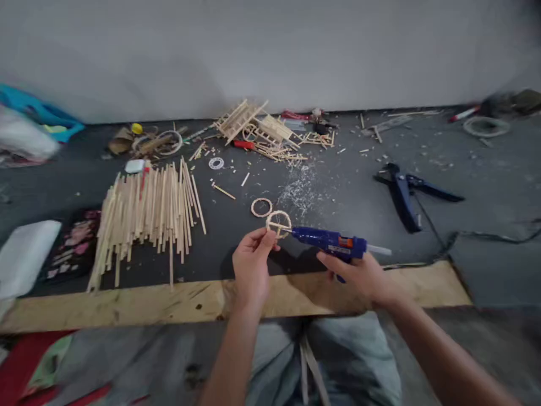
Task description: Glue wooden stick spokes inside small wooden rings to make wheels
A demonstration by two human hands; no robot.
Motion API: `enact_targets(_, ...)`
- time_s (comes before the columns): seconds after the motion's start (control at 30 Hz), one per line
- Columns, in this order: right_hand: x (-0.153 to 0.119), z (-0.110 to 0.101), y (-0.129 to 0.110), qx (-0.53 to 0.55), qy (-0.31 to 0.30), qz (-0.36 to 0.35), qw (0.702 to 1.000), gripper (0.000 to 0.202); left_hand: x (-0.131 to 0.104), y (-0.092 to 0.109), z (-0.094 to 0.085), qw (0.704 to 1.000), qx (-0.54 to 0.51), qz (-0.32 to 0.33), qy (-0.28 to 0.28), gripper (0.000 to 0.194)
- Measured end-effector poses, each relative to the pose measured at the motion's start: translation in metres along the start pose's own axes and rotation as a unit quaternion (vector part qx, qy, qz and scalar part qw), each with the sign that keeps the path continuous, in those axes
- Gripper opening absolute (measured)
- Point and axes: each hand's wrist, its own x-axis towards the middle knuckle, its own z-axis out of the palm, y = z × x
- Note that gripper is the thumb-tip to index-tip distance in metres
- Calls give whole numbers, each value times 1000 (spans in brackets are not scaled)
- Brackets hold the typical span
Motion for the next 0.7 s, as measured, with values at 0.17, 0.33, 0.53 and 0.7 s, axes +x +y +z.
enact_targets(0.17,-2,-8,1,11,-19,28,999,35,3,1,0,1000,-23,-12,12,20)
enact_targets(0.33,6,-25,3,144,-22,65,987,39,3,4,1,999,-41,-16,20,20)
enact_targets(0.53,15,-54,-27,330,18,-58,942,26,3,5,-1,999,-40,-3,15,17)
enact_targets(0.7,18,-82,-66,348,35,-146,925,24,3,5,0,999,-47,3,13,15)
